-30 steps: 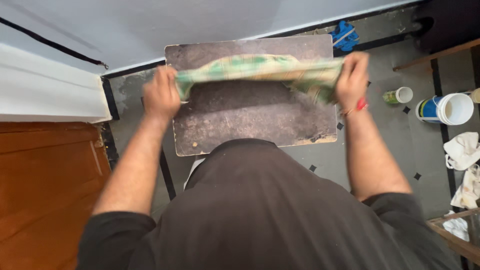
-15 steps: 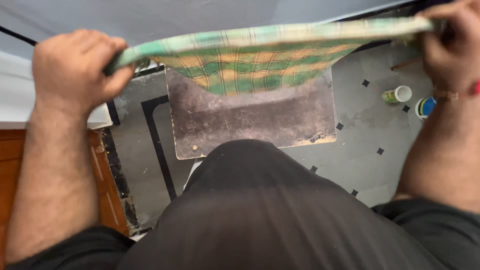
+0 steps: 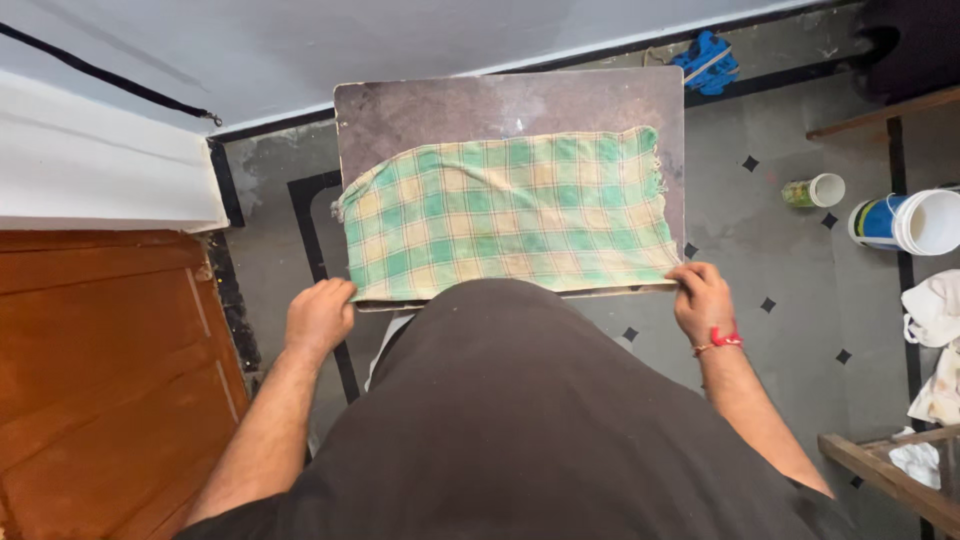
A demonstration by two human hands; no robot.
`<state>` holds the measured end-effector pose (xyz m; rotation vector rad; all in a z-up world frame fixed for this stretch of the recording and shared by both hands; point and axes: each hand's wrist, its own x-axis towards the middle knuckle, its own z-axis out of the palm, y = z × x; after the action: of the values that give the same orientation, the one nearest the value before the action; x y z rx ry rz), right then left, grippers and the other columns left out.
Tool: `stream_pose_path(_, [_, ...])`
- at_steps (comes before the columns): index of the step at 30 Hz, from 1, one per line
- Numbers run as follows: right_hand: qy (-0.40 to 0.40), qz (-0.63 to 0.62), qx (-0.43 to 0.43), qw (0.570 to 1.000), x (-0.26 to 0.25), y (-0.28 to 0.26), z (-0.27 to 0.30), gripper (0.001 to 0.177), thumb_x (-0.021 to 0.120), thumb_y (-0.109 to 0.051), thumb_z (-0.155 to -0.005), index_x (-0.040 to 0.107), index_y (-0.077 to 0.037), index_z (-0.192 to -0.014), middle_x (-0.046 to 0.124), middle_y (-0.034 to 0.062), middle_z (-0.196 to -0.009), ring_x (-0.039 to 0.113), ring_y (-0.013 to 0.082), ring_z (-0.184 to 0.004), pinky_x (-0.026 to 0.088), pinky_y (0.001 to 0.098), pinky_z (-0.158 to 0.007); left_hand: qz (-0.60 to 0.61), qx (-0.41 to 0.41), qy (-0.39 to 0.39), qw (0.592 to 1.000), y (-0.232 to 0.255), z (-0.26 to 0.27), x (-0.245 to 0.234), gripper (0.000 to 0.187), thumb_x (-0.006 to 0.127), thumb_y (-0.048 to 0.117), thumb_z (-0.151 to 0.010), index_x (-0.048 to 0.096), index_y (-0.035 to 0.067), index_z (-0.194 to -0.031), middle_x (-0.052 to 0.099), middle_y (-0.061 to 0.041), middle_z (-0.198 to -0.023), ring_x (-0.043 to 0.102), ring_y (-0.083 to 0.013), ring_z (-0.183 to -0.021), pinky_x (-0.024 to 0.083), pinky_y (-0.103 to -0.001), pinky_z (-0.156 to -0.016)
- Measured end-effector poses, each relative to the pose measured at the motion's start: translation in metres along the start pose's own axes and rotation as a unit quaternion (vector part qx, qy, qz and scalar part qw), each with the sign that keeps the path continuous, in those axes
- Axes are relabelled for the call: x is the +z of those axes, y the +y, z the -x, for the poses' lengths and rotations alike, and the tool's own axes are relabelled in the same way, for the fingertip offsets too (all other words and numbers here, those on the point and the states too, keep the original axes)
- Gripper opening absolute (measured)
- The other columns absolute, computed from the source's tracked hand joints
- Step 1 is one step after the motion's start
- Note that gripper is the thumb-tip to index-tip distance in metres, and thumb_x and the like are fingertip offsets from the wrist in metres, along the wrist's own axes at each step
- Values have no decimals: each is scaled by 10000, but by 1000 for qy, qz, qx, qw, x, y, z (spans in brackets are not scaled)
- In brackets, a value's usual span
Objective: The person wipes a rectangular board with a red cloth, then sits on the floor to wet and wring a green cloth from a bucket. They stand and wipe the board repeatedly with the wet green cloth, covering the entire surface.
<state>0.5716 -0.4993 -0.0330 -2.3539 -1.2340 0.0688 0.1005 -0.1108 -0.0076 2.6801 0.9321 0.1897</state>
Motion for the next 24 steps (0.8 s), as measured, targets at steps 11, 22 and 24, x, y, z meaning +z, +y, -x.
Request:
stream_pose_path(11, [14,-207,109,972,-4,38,-161,260,558,68,-974,741,-47,-1119,735,95,-1034,695,165,-802,557,295,-692,187,-245,1,951,-74,-102,-4,202,624,187,-924,745,136,-1079,749,-144,-977,717,-297,-822,541,-417,-759])
stream_pose_path(22, [38,-42,-266,962,135,-167,-184,431,622,-71,-946,611,-103,-1376,472,196,-1517,398,390,-1475,300,498,-1265,-49,27,54,997,1,-174,51,633,510,68,-869,477,60,-1501,374,-110,-1640,219,-250,-1602,129,-486,-1333])
stream_pose_path(24, [-101,4,-235,967,157,-178,-174,514,543,-258,-1037,527,-116,-1531,324,158,-1650,279,351,-1531,184,523,-1241,8,77,2,997,15,-167,61,590,439,183,-953,438,171,-1543,314,-56,-1690,184,-212,-1601,106,-465,-1323])
